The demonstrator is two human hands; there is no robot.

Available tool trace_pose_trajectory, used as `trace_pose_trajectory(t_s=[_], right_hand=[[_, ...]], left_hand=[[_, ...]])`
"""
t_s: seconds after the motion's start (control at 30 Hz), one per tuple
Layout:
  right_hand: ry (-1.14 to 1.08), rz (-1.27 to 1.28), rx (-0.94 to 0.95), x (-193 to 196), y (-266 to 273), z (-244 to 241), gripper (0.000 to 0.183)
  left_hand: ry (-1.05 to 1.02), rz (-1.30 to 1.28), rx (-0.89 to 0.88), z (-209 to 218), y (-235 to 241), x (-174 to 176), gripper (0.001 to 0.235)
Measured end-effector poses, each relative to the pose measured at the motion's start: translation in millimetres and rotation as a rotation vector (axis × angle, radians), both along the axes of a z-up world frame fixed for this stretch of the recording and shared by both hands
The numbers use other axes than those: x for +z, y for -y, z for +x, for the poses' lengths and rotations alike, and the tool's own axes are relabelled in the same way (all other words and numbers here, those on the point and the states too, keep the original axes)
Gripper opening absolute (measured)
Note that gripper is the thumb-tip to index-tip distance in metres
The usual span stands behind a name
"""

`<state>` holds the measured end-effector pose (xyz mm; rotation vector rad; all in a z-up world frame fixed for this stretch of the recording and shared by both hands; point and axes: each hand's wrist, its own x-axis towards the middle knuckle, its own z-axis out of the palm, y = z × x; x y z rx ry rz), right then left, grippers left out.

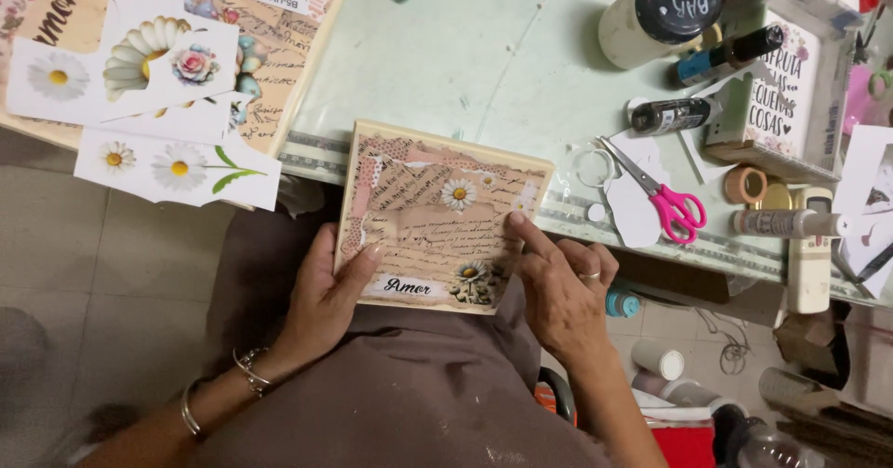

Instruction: Cutting out paper decorations and assembling a handmade card on a cluttered craft table

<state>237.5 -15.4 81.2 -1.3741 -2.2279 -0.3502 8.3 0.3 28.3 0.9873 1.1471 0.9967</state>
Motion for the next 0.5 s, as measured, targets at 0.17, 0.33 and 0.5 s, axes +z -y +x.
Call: trace_pose_trajectory(t_s=[0.17,0.33,0.5], right_hand=[[-0.162,-0.004,-0.073,-7.2,5.8,15.1,0.017],[-0.596,-0.04,-0.171,-14.6,18.7,40.2,0.006],[-0.843,-0.073,-0.582,-8.6,25.3,72.8,0.016]], left_hand=[[0.027,-0.025,-0.005,-0.7,-1.6,5.4,0.029],[0.126,-0.134,0.013,-9.7,0.7,8.9,0.027],[-0.542,0.489,-0.283,-33.5,21.6,-63.9,0.069]])
